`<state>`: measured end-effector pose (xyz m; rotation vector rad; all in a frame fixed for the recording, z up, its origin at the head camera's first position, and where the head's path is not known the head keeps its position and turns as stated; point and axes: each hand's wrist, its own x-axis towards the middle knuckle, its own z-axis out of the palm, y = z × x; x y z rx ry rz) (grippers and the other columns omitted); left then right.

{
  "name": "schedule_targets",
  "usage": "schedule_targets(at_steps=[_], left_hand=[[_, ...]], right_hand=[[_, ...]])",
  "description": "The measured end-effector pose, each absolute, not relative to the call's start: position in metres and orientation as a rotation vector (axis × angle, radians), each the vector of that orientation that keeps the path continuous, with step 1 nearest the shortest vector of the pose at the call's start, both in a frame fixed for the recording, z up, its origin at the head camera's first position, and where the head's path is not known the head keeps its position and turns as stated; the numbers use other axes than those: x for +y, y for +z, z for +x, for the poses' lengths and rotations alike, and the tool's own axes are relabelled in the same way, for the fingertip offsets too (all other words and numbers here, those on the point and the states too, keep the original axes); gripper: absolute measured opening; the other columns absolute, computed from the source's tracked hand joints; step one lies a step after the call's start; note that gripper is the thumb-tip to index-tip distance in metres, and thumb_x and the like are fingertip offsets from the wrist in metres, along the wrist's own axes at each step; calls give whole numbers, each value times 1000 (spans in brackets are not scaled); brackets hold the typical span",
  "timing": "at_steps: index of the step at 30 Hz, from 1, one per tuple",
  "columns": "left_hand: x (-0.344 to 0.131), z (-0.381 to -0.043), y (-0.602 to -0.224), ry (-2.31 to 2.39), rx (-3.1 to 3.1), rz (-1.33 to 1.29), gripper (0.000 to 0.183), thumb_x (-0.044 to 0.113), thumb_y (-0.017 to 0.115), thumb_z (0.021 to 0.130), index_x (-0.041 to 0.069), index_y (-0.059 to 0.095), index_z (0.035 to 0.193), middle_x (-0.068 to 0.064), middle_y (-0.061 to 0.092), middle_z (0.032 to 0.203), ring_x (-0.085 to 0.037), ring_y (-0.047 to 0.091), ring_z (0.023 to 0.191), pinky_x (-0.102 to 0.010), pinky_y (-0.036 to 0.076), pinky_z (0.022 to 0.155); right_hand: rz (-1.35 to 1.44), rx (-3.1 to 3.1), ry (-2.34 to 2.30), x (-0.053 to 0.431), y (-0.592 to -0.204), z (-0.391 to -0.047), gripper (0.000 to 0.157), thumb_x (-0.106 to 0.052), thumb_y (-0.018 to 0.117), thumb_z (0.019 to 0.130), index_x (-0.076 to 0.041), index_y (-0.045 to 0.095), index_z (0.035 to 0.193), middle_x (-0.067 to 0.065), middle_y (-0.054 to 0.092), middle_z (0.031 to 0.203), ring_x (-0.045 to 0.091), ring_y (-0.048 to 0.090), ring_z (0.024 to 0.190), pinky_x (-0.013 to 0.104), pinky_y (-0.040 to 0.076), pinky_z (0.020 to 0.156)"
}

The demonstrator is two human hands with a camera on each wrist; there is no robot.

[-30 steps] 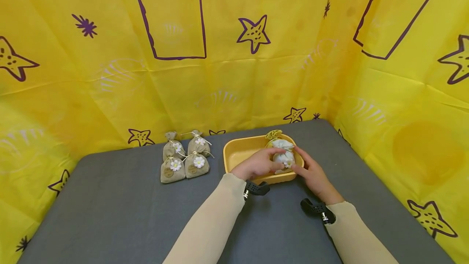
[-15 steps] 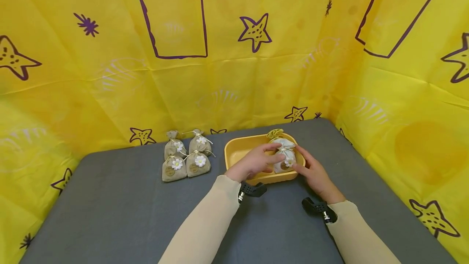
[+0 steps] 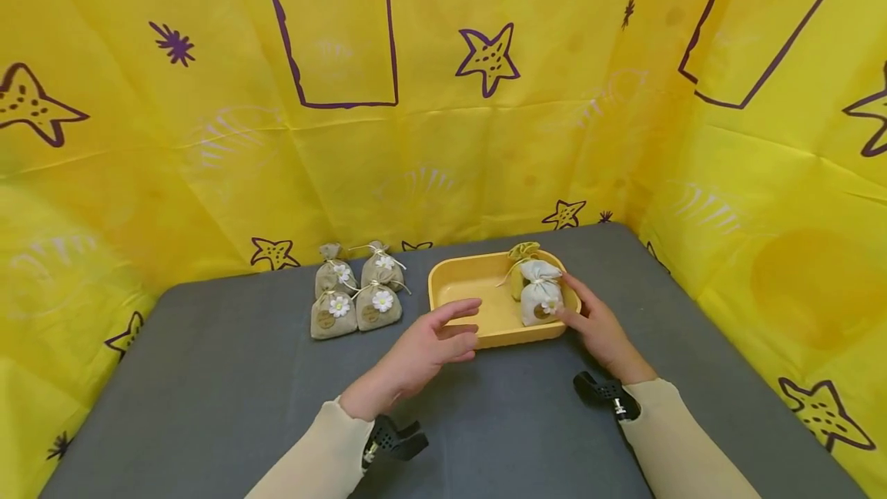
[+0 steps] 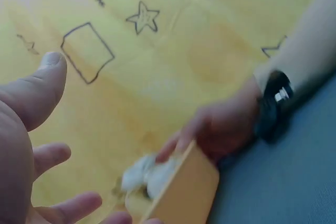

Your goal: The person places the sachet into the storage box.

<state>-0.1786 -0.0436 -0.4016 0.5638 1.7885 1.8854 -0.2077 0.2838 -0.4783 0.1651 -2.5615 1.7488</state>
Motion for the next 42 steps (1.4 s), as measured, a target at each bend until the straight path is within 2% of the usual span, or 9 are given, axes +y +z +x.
schedule_targets(at_steps=[8,11,15,19,25,31,33,38,42], left_hand=[[-149,-169,-412,1946,2055,537,65,9,68,95,0,37,151,-19,32,155,-43,36,136,-38,47,97],[-187,-170,-407,2049,2083,459,63,5,63,98,-2,32,153,-24,28,155,-27,47,131,-36,49,94],[-228,-173,-395,2097,2163,383,60,7,56,102,5,29,156,-23,24,154,-5,54,119,-33,50,92],[-256,-179,-392,2125,2202,337,60,10,56,103,12,29,157,-16,24,152,-3,55,116,-30,52,89],[-276,-196,-417,2076,2173,285,61,12,55,104,11,27,158,-21,21,153,-6,58,113,-36,52,89],[-272,-211,-440,1975,2202,210,70,15,63,100,10,25,158,-26,15,158,-31,48,127,-45,49,94],[-269,-216,-443,1965,2219,182,72,15,65,99,8,25,158,-24,17,158,-35,45,128,-45,48,94],[-262,-227,-448,1885,2301,148,72,18,68,97,8,29,157,-23,24,157,-29,49,125,-35,50,93],[-258,-232,-449,1809,2376,145,71,23,71,95,11,35,155,-20,31,155,-33,45,130,-25,48,90]], right_hand=[[193,-2565,1745,281,-474,-206,71,-24,62,100,-10,24,159,18,20,161,39,23,144,56,24,111],[181,-2578,1755,276,-461,-199,69,-19,60,101,-5,23,158,21,19,161,42,21,144,57,24,111],[177,-2583,1743,278,-461,-199,69,-18,60,101,-5,24,158,21,19,161,42,21,144,57,23,111],[186,-2583,1720,284,-476,-205,71,-28,61,101,-11,25,159,17,20,162,39,22,145,56,24,111],[194,-2580,1705,285,-478,-206,71,-31,61,101,-12,25,159,17,21,161,39,23,144,57,24,111],[189,-2572,1723,284,-478,-206,71,-30,61,100,-13,26,159,16,21,161,38,22,145,56,23,111],[184,-2569,1729,284,-477,-206,71,-29,61,100,-13,25,159,16,21,162,38,22,145,56,23,112],[168,-2577,1733,283,-477,-206,70,-26,61,101,-12,25,159,18,20,161,39,22,145,55,24,112],[151,-2580,1742,283,-477,-206,69,-21,60,101,-9,24,159,19,19,161,40,21,145,55,23,112]])
